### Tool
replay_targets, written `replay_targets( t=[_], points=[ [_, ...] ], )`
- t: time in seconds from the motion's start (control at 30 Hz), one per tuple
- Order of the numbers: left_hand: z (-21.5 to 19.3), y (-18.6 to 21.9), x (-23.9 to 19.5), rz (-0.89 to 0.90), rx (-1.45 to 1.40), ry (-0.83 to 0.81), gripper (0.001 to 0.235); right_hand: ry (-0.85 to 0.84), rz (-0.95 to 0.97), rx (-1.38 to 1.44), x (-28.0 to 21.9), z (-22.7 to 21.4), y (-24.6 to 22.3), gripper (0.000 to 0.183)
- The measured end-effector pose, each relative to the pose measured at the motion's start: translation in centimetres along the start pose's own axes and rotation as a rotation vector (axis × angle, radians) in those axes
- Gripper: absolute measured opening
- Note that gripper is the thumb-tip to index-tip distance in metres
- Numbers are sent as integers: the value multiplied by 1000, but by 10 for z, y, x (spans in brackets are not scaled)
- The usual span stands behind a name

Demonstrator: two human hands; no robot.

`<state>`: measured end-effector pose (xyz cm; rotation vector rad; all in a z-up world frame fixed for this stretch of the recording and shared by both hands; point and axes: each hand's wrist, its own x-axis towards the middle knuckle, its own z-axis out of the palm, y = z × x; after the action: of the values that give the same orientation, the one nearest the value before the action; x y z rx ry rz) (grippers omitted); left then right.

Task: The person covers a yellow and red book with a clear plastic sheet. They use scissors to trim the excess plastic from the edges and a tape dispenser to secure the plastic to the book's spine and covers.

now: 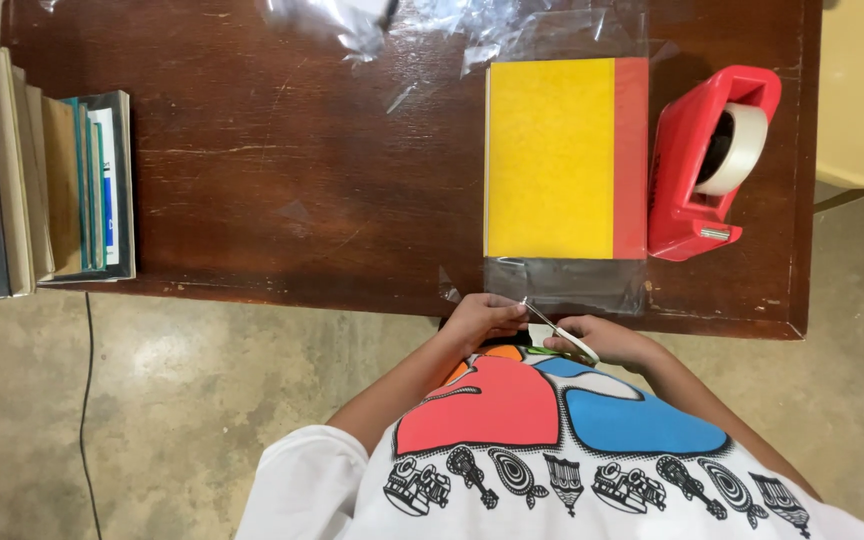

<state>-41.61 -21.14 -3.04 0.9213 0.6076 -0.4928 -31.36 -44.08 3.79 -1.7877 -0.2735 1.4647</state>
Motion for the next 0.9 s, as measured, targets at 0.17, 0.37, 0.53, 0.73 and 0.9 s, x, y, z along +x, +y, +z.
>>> replay_targets(
  t=[0.17,0.37,0.53,0.73,0.9],
  points=[
    [-2,0,3,-18,2,10,43,17,-8,11,0,4,-3,27],
    [-2,1,3,-19,5,-9,41,8,26,74,3,0,11,29],
    [-4,0,3,-11,11,-28,42,-13,45,100,5,-5,18,33],
    [-4,2,0,-1,53,-23,39,-7,74,124,6,-6,21,33],
    [-3,5,-4,10,62,-17,41,-7,58,174,8,-6,23,34]
  ],
)
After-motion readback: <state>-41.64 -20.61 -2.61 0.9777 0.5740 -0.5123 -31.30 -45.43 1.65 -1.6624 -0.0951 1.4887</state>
